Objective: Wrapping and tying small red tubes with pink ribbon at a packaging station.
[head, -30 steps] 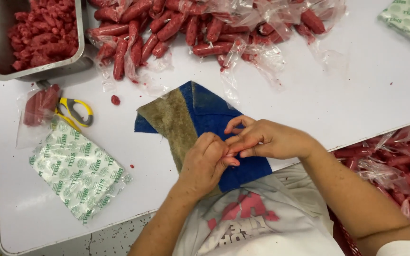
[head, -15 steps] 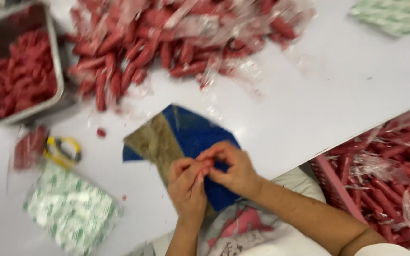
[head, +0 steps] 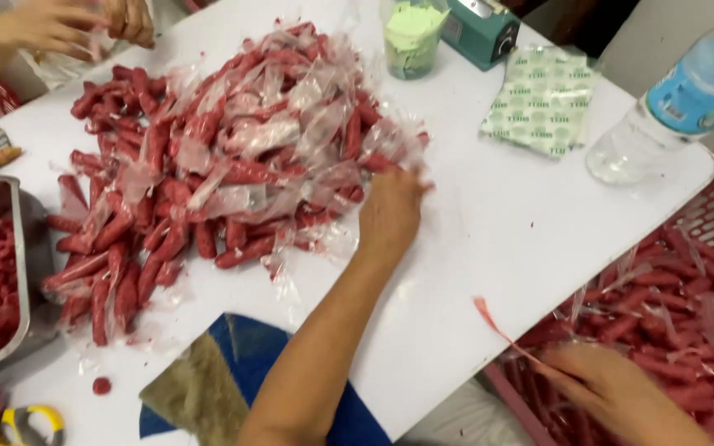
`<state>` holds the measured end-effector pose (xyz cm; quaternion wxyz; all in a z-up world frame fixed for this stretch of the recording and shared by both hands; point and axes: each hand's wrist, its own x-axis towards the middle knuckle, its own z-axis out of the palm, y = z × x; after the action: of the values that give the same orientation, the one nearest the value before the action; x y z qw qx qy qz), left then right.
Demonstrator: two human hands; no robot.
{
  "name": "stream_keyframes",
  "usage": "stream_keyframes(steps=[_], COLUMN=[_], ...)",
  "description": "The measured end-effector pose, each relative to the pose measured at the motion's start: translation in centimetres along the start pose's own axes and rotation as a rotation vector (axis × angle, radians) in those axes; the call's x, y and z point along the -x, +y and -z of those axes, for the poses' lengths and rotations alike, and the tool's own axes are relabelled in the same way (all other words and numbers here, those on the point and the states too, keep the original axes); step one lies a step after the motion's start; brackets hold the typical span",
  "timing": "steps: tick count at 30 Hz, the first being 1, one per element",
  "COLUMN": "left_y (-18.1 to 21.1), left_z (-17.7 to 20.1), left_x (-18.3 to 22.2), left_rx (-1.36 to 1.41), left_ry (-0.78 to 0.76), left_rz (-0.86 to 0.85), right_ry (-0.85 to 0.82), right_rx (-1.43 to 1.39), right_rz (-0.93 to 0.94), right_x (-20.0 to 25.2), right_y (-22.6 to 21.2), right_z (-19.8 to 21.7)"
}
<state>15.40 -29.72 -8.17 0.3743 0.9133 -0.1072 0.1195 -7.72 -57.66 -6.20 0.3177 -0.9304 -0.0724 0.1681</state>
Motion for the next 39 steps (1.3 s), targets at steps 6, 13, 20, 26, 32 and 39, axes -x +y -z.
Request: stream_keyframes(steps=[6, 13, 20, 26, 32, 39], left_y=[1.3, 7.2, 9.8, 7.4, 3.6, 5.0], left_z=[0.2, 11.3, 16.8, 26.4, 17.7, 25.9], left_x=[-6.5, 3.5, 15.7, 28.4, 40.1, 37.5], left_rx=[-0.439, -0.012, 1.299, 0.810, 1.667, 0.230], left_ry=[-0.060, 0.277, 0.010, -0.130, -0.426, -0.264], left_rz=[0.032, -0.414, 0.264, -0.188, 1.223, -0.356], right_ry=[0.032, 0.195, -0.031, -0.062, -0.182, -1.023], right_rx=[0.162, -0.602, -0.846, -0.201, 0.435, -0.490], right_rz=[-0.124, 0.470, 0.500, 1.124, 1.433, 1.094], right_x=[-2.9, -16.4, -10.2, -3.7, -3.0, 0.3], right_y=[-4.4, -16.5, -15.5, -22.8, -21.9, -25.3], right_z=[5.0, 3.2, -7.1, -6.5, -13.6, -6.3])
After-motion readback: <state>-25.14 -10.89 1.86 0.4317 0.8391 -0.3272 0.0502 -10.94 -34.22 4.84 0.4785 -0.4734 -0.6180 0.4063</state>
